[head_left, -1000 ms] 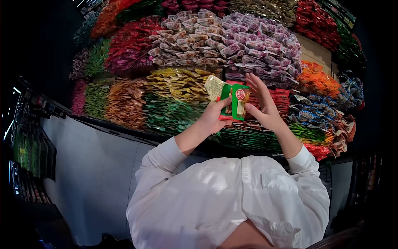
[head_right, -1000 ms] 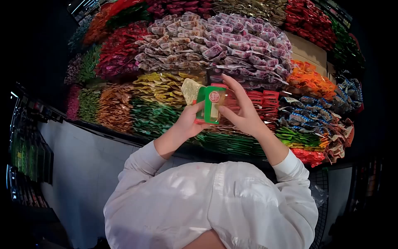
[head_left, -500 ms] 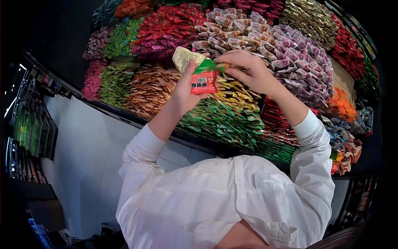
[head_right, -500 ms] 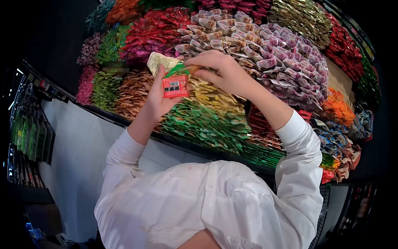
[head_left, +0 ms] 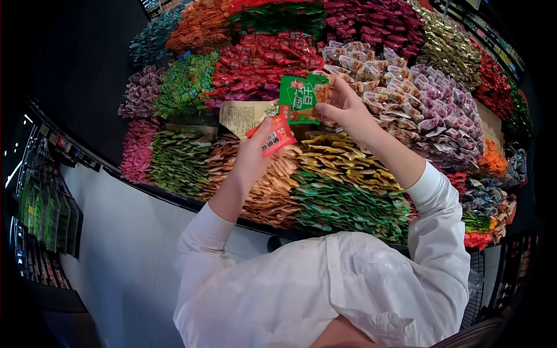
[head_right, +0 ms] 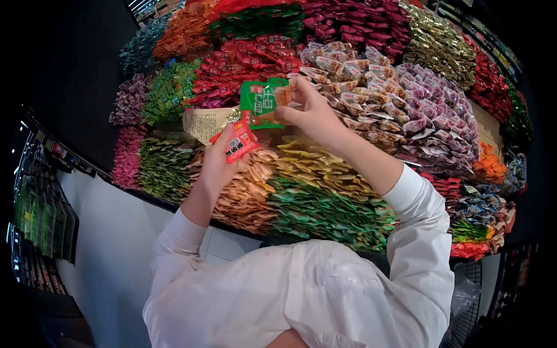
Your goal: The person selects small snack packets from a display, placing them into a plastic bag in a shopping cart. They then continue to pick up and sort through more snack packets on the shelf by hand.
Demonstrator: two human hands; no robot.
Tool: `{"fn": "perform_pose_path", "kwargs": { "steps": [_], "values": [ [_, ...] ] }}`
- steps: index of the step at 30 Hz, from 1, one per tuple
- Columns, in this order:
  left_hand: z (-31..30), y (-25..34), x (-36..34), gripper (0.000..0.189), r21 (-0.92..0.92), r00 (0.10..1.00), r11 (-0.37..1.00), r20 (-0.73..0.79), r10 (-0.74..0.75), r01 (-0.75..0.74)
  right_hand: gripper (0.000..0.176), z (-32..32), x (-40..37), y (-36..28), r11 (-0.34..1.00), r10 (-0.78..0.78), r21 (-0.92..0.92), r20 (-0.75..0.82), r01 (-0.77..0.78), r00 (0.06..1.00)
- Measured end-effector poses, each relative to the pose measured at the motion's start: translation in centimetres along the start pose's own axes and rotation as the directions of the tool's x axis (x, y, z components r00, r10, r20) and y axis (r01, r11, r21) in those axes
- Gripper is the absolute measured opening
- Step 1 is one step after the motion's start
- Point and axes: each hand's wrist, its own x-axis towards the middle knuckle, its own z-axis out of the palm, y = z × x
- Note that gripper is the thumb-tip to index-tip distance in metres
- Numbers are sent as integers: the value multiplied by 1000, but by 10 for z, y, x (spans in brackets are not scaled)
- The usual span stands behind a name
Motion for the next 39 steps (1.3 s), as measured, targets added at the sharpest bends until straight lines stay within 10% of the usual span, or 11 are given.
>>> {"fn": "perform_pose_path", "kwargs": {
  "steps": [11, 15, 17, 20, 25, 30, 32, 39],
  "values": [
    [-94, 88, 72, 29, 472, 985, 871, 164, 63, -134, 18, 72, 99, 29, 961, 26, -273, -41, -37, 999],
    [-88, 102, 107, 31, 558, 851, 667, 467, 239, -493, 31, 64, 109, 5, 895, 77, -443, 24, -58, 997],
    [-85, 110, 136, 31, 512, 598, 316, 733, 325, -799, 28, 44, 118, 7, 681, 36, -729, -55, -65, 998],
    [-72, 141, 191, 28, 548, 483, -288, 833, 270, -785, 29, 18, 138, 0, 656, -49, -746, -193, -115, 980],
    [-45, 170, 290, 27, 422, 410, -658, 893, 185, -624, 34, -18, 180, -21, 657, -332, -747, -406, -100, 852],
    [-54, 172, 353, 27, 403, 409, -648, 900, 151, -647, 33, -35, 229, -35, 601, -447, -799, -364, -27, 817],
    [-65, 168, 360, 25, 384, 347, -624, 919, 188, -681, 28, -38, 249, -33, 266, -615, -964, -150, 25, 774],
    [-78, 169, 374, 32, 358, 332, -450, 933, 138, -818, 26, -57, 306, 3, -198, -594, -980, 112, -10, 797]
  ]
}}
